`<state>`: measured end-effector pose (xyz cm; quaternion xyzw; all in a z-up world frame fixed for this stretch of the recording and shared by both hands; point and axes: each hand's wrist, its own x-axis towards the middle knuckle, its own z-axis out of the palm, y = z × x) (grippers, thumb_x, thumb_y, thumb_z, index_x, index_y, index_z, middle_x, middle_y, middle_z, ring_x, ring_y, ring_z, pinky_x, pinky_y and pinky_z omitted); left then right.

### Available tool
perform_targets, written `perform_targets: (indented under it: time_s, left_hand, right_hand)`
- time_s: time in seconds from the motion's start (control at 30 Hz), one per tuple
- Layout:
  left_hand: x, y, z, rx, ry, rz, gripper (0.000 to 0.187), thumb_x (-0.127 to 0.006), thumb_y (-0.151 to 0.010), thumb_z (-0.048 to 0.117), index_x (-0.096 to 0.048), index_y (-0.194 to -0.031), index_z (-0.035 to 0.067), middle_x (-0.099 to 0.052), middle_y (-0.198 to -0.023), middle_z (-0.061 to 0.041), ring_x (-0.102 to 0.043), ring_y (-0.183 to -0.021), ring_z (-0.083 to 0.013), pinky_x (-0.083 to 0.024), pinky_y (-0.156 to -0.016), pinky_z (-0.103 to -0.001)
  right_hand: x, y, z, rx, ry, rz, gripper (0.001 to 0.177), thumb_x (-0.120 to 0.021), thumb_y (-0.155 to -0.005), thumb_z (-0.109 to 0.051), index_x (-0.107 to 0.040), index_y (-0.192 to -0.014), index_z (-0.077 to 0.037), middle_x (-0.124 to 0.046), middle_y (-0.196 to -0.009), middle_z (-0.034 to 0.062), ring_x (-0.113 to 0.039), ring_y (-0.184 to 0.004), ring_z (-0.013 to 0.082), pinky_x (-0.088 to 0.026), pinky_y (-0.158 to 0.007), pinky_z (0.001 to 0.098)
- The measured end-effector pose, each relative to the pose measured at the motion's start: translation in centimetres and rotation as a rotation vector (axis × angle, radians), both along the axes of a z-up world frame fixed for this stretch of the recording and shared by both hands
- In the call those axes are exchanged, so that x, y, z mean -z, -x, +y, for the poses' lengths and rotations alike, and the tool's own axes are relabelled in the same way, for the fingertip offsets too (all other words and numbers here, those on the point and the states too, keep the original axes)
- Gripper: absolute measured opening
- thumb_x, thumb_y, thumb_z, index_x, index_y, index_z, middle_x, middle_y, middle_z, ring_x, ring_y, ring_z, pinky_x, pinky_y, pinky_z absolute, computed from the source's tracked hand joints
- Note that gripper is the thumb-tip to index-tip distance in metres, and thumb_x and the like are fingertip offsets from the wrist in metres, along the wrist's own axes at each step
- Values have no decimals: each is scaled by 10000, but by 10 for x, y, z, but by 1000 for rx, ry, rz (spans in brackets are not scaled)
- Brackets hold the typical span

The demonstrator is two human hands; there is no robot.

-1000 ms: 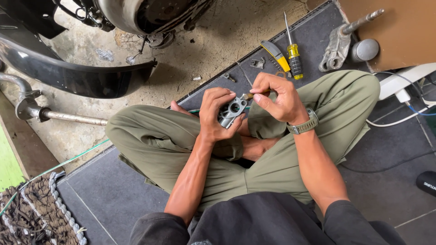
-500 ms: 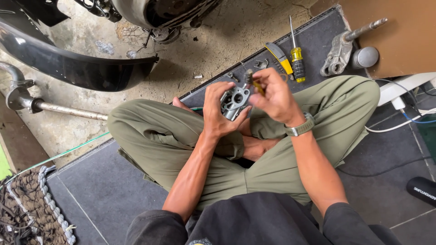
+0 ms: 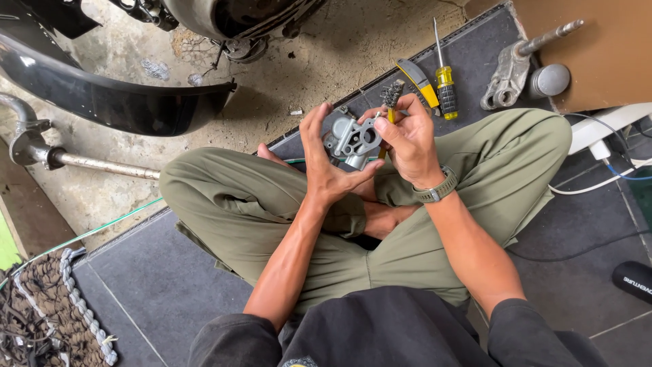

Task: The person sits on the floor and uses a screwdriver to disassemble a motorcycle carburetor. They remove screws and internal components, then use a utility knife to scrape the inside of the carburetor body.

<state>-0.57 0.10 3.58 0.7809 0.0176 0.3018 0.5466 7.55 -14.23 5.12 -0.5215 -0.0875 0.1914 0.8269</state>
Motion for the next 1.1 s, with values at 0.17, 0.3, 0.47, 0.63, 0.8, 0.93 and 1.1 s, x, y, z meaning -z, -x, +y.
perform_targets:
  time_s: [0.17,0.3,0.47,0.63,0.8,0.93,1.1]
  left_hand:
    - [23,1,3,105,296,236,1365,-1014,-630,419,-148,-1612,32,-493,-1464,-279,-556,-1319,-424,-462,-1124,-573]
    - [54,2,2,357,1129,303,1040,-869,-784,418,-284,-1588,111,-490,-1439,-197,-602,-1242,-310,-635,-964,-484]
    - [51,-6,1,328,1553,414,724,-572,-982,628,-525,-1469,94,-658,-1235,-227,-750,-975,-334,-688,-803,-450]
    - [35,-4,-1,303,1561,363,661,-663,-967,505,-570,-1417,30,-702,-1129,-246,-766,-906,-335,-687,-732,-407]
    - [46,-2,8,248,1411,308,564,-650,-1001,404,-548,-1432,56,-709,-1117,-257,-765,-944,-334,-677,-770,-379]
    - [53,-2,8,238,1269,277,464,-648,-1045,336,-538,-1431,104,-687,-1145,-232,-754,-978,-303,-672,-808,-369]
    - [65,-2,5,182,1244,287,443,-665,-1032,333,-565,-1390,92,-694,-1115,-236,-759,-927,-287,-673,-782,-368]
  right_hand:
    - [6,-2,0,38,-32,-64,325,-705,-981,-73,-426,-1142,-30,-700,-1050,299,-724,-964,249,-580,-792,301]
    - [22,-4,-3,35,-17,-105,333,-694,-995,-75,-403,-1148,-17,-690,-1054,310,-723,-1024,291,-590,-872,362]
    - [-7,1,8,-21,-16,-102,317,-685,-1002,-86,-405,-1144,-42,-693,-1081,294,-710,-951,214,-553,-837,291]
    - [-21,-2,6,-112,190,-245,301,-675,-1022,-127,-413,-1153,-54,-704,-1197,261,-602,-839,36,-487,-742,198]
    - [-5,-25,-21,-62,409,-524,266,-584,-1075,-231,-490,-1184,-7,-647,-1187,249,-568,-769,147,-467,-681,290]
    - [0,-24,-28,1,716,-690,207,-628,-1093,-163,-633,-1191,19,-668,-915,165,-620,-757,205,-512,-683,319]
    - [-4,-10,-10,-72,778,-807,165,-658,-1062,-162,-621,-1138,-20,-695,-874,151,-636,-711,275,-507,-651,394]
